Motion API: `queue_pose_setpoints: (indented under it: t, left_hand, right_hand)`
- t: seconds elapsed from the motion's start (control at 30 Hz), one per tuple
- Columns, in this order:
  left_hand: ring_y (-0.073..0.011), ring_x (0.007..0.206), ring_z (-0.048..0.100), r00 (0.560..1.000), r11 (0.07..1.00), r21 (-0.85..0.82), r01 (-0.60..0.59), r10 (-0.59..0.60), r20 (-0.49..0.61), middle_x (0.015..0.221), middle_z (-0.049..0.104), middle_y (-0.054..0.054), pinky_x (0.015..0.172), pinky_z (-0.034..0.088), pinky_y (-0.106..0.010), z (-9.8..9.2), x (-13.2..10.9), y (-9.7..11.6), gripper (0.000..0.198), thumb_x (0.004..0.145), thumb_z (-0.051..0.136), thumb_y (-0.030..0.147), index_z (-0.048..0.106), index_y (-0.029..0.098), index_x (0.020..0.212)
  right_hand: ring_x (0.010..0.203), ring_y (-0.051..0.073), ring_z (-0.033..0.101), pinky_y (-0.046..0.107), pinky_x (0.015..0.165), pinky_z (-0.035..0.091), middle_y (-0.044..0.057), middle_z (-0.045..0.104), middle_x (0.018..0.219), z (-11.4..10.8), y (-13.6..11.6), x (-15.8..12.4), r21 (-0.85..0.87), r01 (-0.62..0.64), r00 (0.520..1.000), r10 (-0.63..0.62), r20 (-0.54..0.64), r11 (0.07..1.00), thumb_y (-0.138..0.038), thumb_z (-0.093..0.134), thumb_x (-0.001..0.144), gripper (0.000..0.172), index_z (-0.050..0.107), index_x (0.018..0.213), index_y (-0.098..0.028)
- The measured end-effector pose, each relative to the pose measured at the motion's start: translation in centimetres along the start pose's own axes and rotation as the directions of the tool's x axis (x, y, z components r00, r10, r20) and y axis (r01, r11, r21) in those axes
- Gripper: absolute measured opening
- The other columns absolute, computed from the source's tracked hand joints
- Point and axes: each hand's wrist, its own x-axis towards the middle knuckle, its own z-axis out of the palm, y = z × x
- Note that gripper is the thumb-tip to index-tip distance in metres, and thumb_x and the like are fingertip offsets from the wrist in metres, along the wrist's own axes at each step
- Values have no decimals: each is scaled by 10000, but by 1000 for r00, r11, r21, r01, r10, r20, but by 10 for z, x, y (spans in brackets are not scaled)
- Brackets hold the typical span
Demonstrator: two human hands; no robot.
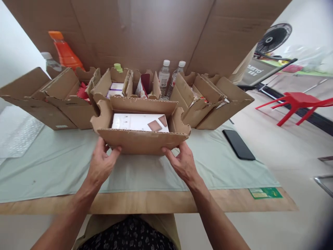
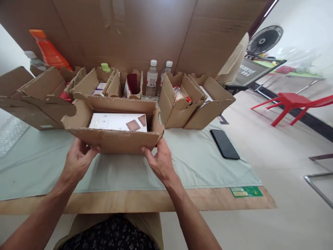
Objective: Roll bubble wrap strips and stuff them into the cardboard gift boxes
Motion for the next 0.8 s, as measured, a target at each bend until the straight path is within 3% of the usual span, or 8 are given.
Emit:
queue_pose_setpoints:
  t: [0.1,0.27,0.4,0.53,0.67,0.73,0.8]
  left_hand:
    - [-252,1120,639,998,1000,9,13,-13,59,1205,672,-70,1005,526,-420,4,11,-5,495,804,712,357,563,222,1256]
    - [-239,1157,616,994,1000,-20,-11,13,113,1243,653,-59,1066,508,-450,13,10,-6,441,860,668,330,550,250,1277]
    - [-241,1151,634,988,999,-32,-27,31,151,1228,671,-57,1075,517,-467,19,18,-10,439,888,642,331,551,251,1310]
    - [-274,1222,648,980,999,-16,-34,36,196,1344,656,-114,1069,539,-480,19,18,-17,566,923,611,342,481,232,1462]
    - [-345,1396,549,983,966,245,-80,36,179,1596,497,-162,1030,573,-488,-17,2,-26,712,916,636,361,403,248,1580]
    - [-356,1466,480,990,890,445,-103,50,129,1666,421,-151,995,593,-464,-52,2,-34,711,919,629,369,413,252,1586]
    - [-351,1498,445,998,757,652,-52,57,14,1663,430,-152,1059,561,-476,-97,11,-44,687,908,626,367,458,226,1558]
  right_hand:
    - [880,237,641,392,760,567,82,705,1065,12,8,9,16,-50,999,49,15,999,-436,625,910,326,574,1155,-228]
    - [819,229,606,369,682,533,65,686,987,11,17,4,-28,-115,993,114,-45,993,-466,637,891,332,575,1115,-230]
    - [886,238,636,405,776,569,78,701,1059,11,25,4,-26,-112,990,109,-94,993,-465,642,894,363,587,1159,-223]
    - [1114,297,669,490,914,588,143,686,1272,7,50,-8,-58,-154,987,152,-45,986,-479,612,906,534,555,1362,-206]
    - [1326,416,587,642,1072,496,211,606,1468,-7,83,-35,-365,-49,999,52,-1,930,-594,565,913,577,667,1299,-178]
    - [1256,429,638,658,1067,500,200,676,1383,-13,100,-43,-458,69,997,-47,59,886,-629,507,941,552,721,1191,-187]
    - [1234,448,657,654,1019,542,189,705,1350,-15,114,-44,-504,150,988,-106,114,851,-648,467,953,545,738,1145,-216]
